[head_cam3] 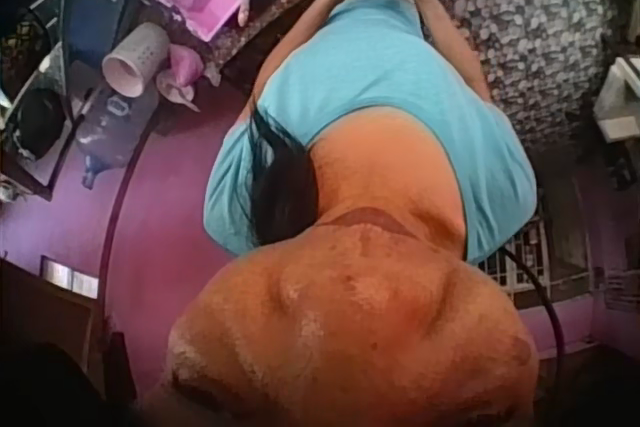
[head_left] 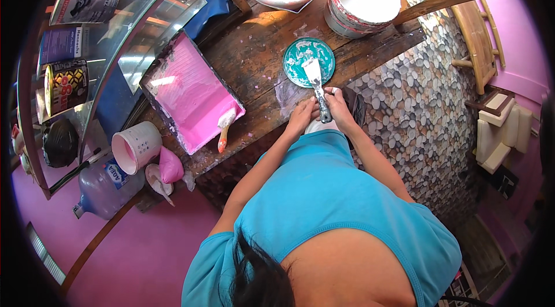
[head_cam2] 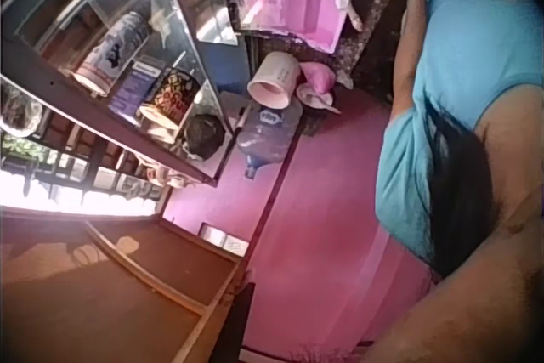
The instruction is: The person mixes a white substance in a small bowl with a spatula and applies it to a textured wall surface.
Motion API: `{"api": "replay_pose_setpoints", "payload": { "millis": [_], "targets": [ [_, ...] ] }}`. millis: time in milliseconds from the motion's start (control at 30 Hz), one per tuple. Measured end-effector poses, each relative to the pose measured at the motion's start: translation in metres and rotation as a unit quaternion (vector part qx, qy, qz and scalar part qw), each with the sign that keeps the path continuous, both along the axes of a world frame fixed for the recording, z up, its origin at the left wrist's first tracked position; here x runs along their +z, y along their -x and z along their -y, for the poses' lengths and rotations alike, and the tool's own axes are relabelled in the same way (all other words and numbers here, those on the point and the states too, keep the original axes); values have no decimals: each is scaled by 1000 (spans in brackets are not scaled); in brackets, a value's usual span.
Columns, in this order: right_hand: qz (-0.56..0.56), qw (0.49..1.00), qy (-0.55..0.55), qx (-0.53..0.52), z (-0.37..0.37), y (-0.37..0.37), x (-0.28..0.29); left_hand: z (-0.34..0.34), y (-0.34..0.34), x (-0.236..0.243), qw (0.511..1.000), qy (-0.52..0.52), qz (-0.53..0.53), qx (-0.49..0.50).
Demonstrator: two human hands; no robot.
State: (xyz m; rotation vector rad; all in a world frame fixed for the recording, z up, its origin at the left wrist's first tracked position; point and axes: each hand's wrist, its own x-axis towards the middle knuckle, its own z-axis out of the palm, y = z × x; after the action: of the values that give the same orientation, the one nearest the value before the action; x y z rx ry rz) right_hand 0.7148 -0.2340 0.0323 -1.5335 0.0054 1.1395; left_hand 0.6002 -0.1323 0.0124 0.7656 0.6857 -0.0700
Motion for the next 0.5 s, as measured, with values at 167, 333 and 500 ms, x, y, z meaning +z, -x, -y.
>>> {"api": "replay_pose_setpoints", "payload": {
  "millis": [167,333,500],
  "targets": [
    [234,947,86,201,6,-8,40,-4,-7,18,986,-145,-77,-21],
    [465,828,151,275,-17,-36,44,0,-2,-8,994,-105,-19,24],
    [590,721,83,353,-35,-54,-10,-3,-6,2,995,-79,-61,8]
  ]
}}
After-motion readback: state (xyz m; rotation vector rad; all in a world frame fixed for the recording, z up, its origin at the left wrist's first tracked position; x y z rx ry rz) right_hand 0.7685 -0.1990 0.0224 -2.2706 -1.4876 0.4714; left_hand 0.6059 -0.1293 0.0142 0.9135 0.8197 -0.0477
